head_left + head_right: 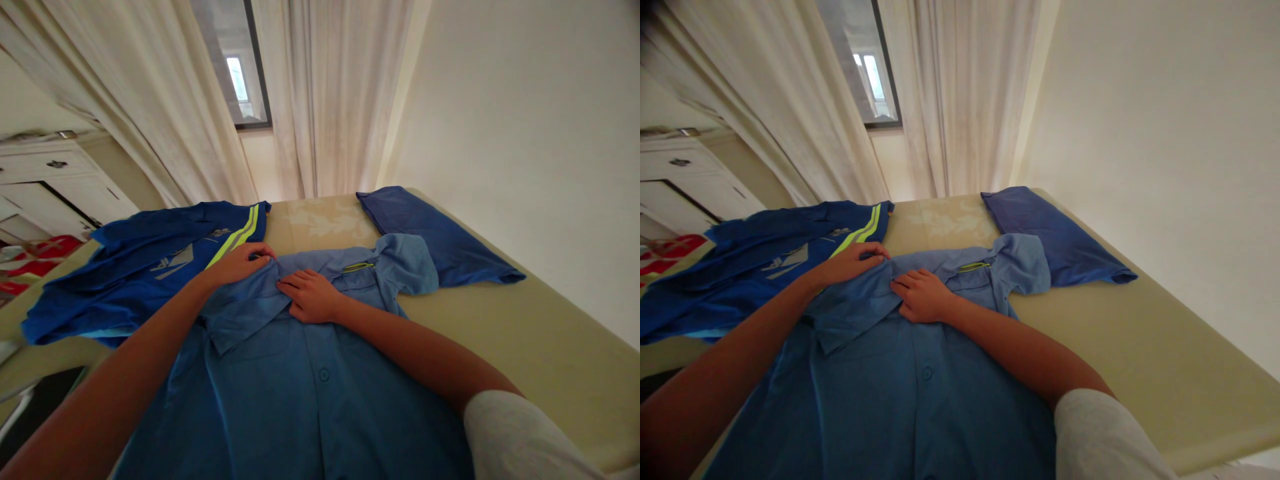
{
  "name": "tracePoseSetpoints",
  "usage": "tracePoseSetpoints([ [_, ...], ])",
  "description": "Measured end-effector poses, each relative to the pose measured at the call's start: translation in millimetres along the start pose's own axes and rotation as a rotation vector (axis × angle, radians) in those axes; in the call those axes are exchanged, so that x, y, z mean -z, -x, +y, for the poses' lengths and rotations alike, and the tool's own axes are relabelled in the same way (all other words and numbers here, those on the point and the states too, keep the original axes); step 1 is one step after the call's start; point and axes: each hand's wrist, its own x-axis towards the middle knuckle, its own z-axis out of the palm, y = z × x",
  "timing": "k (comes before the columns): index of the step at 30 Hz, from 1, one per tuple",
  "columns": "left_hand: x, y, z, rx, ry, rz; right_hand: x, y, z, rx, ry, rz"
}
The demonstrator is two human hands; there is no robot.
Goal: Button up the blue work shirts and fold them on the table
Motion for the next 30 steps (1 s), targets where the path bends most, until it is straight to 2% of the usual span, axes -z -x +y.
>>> tracePoseSetpoints([
  [3,-7,-3,-1,-0.019,0.052,-0.035,-1,1,1,0.004,-0.025,0.005],
  [9,-9,2,-25,0.095,-0.166,0.157,-2,1,0,0.066,-0.022,0.043],
  [15,-9,0,-45,0.149,-0.221,0.084,0,-2,0,0.136,0.095,0.047],
  [18,-16,-6,-38,0.155,-0.423,0.059,-1,1,0,0.158,0.142,0.072],
  [21,-32,-8,-12,0.158,-0.6,0.143,2,2,-2,0.146,0.13,0.089],
  [23,-50,-7,10,0.112,-0.583,0.195,13,-1,0,0.092,0.112,0.126],
  [25,-70,-3,27,0.015,-0.485,0.161,33,-4,6,-0.026,0.103,0.186],
  [28,-95,6,32,-0.108,-0.355,0.057,75,6,27,-0.351,0.084,0.282],
  [30,-101,10,26,-0.122,-0.321,0.025,101,32,45,-0.613,0.101,0.283],
])
